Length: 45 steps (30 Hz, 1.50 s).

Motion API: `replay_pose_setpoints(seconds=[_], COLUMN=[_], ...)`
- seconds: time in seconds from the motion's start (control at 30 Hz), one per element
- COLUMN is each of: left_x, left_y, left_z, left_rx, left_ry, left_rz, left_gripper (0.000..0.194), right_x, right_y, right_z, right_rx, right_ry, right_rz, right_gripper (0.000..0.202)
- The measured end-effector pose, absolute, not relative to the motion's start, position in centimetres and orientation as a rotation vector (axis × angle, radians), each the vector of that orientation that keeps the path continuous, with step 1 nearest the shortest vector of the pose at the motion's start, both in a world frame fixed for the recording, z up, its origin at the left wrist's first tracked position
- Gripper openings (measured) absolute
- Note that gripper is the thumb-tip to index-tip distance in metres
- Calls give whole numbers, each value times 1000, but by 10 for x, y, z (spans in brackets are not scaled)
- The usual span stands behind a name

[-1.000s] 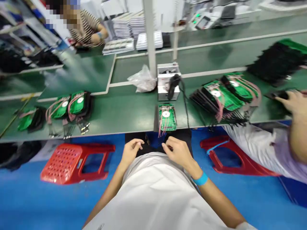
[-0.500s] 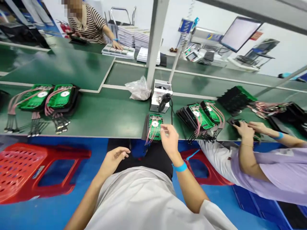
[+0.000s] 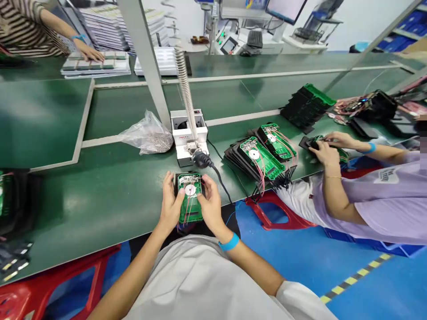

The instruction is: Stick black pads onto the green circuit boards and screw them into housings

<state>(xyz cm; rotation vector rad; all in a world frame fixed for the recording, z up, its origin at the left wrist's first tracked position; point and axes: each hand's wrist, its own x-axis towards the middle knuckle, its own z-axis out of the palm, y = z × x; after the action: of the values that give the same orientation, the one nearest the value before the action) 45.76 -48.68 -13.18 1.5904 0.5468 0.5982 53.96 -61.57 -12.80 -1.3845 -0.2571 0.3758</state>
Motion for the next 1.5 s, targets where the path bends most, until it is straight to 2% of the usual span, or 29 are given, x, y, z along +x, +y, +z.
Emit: replay_pose_setpoints(seconds=[0.17,0.33,0.4,0.57,0.67,0.97,1.2,1.5], left_x=[445,441,448,478,488,489,488,494], left_y=[-501,-498,-487,-458,-454,-463,-469,-467], left_z=[-127,-120,-114,-98,-96,-100,-102,-100], left_rx=[1525,1633,1716,1974,2014,2049,2076,2046], left_ry=[555,575,598,592,596,633,651,711], left_rz=[546,499,508,514,456,440,471,418], left_gripper=[74,66,63,41,35,28,27,16], right_x=[522,535,545,572,582,586,594,596], right_y=[-607,-615,-620,-620,-614,-608,-610,-609], right_z=[-116,-109,-105,-97,-100,-104,-105,-105], right_rx=[-1331,-1398,-1508,-1958,-2036,-2061,-1940,-1901], right_ry=[-119,-133,-219,-532,-629,-635,-680,-598], right_rz=[328,441,464,364,331,262,318,355], right_gripper=[49,47,49,48,45,38,39,37])
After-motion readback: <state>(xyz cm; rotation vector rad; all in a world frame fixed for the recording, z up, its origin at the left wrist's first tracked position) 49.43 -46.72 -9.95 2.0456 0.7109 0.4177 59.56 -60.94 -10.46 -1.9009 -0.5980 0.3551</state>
